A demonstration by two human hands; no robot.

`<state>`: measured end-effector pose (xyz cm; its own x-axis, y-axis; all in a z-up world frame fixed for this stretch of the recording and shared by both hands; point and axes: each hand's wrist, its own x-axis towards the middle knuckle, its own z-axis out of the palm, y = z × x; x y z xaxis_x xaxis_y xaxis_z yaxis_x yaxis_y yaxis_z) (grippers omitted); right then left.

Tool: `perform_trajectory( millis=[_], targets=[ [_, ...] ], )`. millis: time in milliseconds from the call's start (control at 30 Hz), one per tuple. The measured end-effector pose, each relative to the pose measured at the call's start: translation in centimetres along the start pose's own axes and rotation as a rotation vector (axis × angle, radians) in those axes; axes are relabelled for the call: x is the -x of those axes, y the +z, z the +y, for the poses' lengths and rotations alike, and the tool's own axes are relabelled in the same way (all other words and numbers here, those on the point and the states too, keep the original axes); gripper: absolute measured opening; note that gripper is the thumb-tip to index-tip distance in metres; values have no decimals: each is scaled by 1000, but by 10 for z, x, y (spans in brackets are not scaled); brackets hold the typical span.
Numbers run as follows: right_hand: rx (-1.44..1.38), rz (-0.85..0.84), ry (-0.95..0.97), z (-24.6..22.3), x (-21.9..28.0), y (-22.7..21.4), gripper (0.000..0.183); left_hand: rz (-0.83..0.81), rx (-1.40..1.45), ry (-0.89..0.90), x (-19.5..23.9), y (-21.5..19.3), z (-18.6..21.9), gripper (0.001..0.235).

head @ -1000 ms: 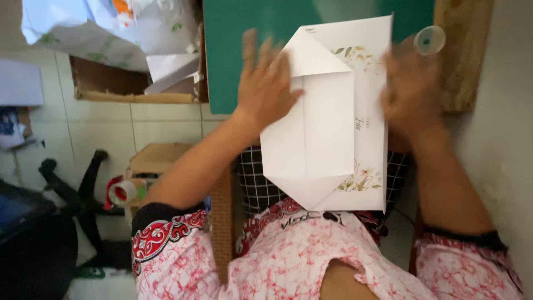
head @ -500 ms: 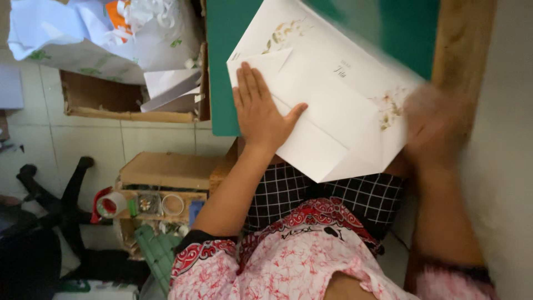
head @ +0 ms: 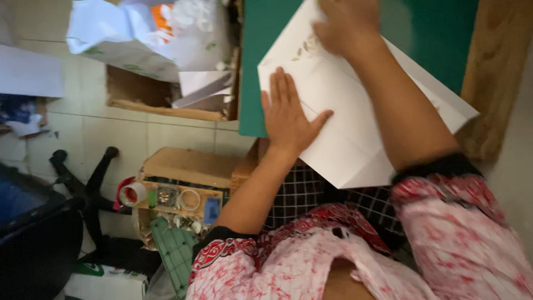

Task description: The person folds several printed paper invitation cards by hand on a green work surface, crease by crease, and moves them aside.

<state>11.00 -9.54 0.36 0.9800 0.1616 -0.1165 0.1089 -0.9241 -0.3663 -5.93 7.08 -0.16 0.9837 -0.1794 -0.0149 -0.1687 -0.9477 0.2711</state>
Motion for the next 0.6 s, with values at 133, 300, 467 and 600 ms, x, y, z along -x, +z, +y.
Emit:
perform_trajectory(
  millis=[133,300,467,600],
  targets=[
    [51,148,-198,1,62,18,45,-26,-28,15,0,-7,1,124],
    [28,196,-402,-7,138,35,46,-49,-50,-95,-2,-17,1,124],
    [28,211,-400,-60,180,38,47,5,-169,-133,11,-20,5,121],
    [55,200,-299,-41,226,38,49,87,-146,-252,7,-17,1,121]
  ],
)
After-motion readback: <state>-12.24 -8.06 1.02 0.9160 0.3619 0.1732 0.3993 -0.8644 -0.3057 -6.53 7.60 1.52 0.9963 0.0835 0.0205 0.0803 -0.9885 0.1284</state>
